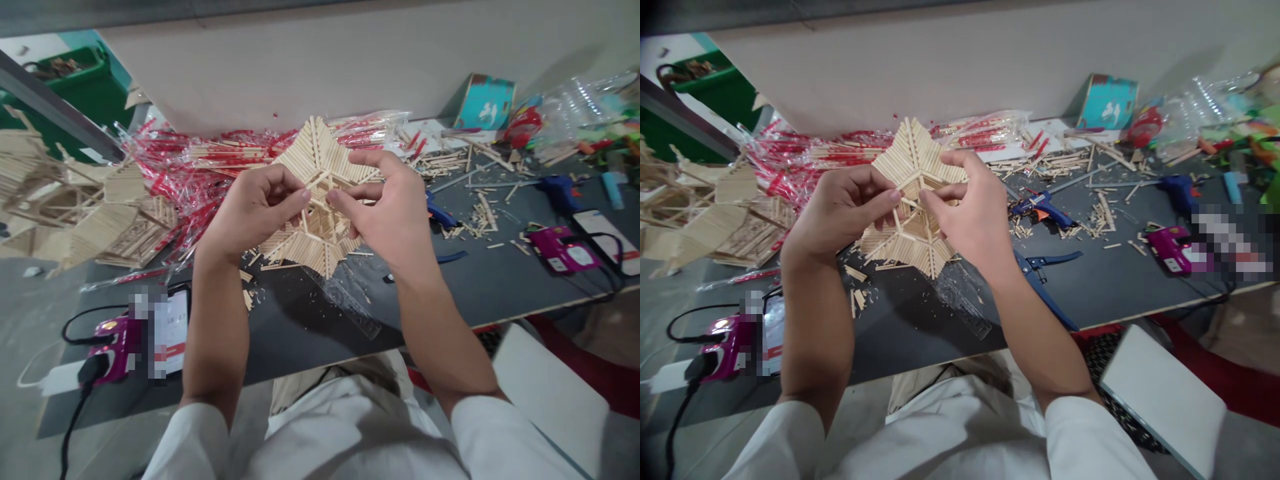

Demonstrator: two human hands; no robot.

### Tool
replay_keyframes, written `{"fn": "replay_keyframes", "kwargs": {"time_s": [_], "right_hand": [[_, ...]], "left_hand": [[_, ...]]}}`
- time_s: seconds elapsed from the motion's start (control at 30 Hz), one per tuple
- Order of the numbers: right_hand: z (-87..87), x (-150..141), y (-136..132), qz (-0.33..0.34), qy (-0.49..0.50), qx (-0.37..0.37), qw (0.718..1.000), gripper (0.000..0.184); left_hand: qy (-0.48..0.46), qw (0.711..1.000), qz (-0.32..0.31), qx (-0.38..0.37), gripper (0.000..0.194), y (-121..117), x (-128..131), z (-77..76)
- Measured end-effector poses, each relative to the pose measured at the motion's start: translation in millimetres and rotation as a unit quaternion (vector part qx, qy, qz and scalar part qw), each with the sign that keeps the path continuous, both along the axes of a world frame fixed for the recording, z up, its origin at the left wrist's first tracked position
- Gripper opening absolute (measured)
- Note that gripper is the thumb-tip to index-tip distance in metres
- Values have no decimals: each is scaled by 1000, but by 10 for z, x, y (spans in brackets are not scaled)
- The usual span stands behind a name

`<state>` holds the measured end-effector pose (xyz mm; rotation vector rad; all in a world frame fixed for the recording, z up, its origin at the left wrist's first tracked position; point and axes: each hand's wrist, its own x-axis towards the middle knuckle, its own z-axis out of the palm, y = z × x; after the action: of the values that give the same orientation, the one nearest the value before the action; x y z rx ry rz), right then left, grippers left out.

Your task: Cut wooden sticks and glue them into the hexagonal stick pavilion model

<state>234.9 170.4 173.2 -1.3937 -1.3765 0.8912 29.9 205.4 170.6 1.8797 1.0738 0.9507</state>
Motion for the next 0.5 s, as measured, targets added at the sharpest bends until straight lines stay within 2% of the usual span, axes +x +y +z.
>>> {"fn": "replay_keyframes", "kwargs": {"time_s": [0.33, 0.5], "right_hand": [[-13, 12, 33, 1, -6, -14, 1000, 64], [-15, 35, 35, 6, -3, -8, 1000, 62]], "left_hand": [[-9, 1000, -13, 3, 12, 0, 11, 36], [-22, 1000, -19, 2, 13, 4, 9, 25]]}}
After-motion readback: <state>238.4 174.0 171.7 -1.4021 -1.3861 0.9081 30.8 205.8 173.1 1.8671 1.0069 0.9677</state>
